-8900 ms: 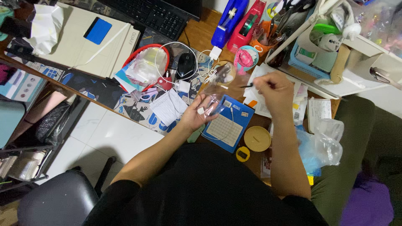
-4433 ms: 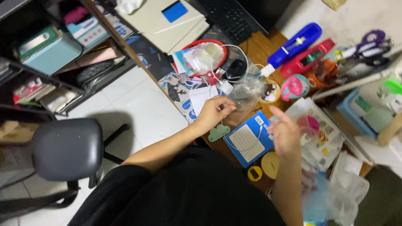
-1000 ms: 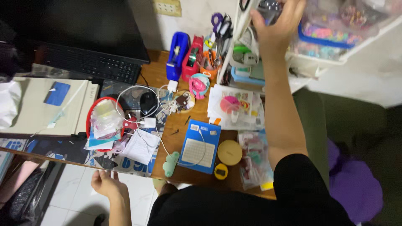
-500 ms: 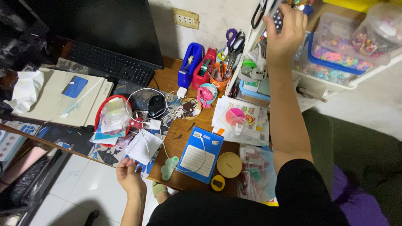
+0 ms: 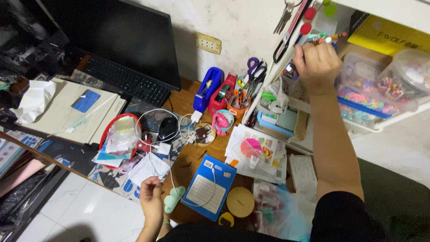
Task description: The person sorts and organizes items on a cluttered desk, including picking up and grouping black pens, winding a white charging cable attached to a power adapter, and shifting paper documents.
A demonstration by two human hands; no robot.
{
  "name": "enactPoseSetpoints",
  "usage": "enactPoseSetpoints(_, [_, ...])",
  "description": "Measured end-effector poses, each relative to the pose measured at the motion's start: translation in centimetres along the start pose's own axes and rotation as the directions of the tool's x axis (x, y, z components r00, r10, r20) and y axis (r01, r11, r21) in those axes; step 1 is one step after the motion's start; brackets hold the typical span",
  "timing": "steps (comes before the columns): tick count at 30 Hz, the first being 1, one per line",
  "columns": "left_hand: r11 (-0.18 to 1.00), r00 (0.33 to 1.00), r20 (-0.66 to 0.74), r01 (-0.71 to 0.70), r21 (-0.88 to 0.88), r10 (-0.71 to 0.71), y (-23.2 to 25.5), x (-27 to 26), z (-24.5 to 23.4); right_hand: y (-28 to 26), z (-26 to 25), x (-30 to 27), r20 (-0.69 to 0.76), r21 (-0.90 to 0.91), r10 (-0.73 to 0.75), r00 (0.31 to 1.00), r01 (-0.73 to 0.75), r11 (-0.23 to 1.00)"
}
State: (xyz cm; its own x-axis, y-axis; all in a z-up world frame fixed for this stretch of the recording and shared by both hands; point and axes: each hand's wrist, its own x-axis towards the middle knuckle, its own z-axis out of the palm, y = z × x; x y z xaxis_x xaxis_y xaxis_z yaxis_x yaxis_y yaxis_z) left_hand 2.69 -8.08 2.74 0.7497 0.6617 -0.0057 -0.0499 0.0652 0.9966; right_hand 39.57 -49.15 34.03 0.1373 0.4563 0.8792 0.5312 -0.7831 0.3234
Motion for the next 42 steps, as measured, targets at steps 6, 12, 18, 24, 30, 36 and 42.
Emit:
enactPoseSetpoints(6, [0.987, 0.954, 0.257, -0.163, 0.003, 0.157, 2.7, 0.2, 6.6, -0.2, -2.4, 0.9, 0.003, 0.000, -0.009, 1.000, 0.009, 1.000])
enactPoseSetpoints(12, [0.867, 0.769, 0.499, -0.493, 0.064, 0.400, 11.8, -0.2, 14.3, -0.6, -6.2, 2.5, -0.053, 0.021, -0.059, 0.997, 0.060, 0.998])
enactPoseSetpoints(18, [0.901, 0.436, 0.802, -0.334, -0.277, 0.408, 20.2, -2.5, 23.0, -2.5, -13.4, 3.0, -0.236, -0.026, -0.064, 0.970, 0.059, 0.998])
enactPoseSetpoints(24, [0.968, 0.360, 0.930, 0.201, -0.151, 0.070, 22.2, -4.4, 29.3, -12.2, -9.5, -0.8, -0.117, 0.959, 0.937, 0.329, -0.208, 0.193])
enactPoseSetpoints(30, [0.584, 0.656, 0.649, 0.372, -0.722, 0.385, 22.0, -1.2, 24.4, -26.0, -6.9, -5.4, 0.378, 0.876, 0.900, 0.216, -0.399, -0.272])
enactPoseSetpoints(36, [0.655, 0.653, 0.678, 0.353, -0.668, 0.339, 21.3, 0.2, 18.0, -32.9, -8.0, -6.5, 0.533, 0.800, 0.817, 0.218, -0.444, -0.404])
enactPoseSetpoints(42, [0.806, 0.724, 0.656, 0.248, -0.537, 0.214, 20.2, 0.2, 14.4, -37.2, -9.6, -7.0, 0.687, 0.707, 0.670, 0.281, -0.471, -0.527])
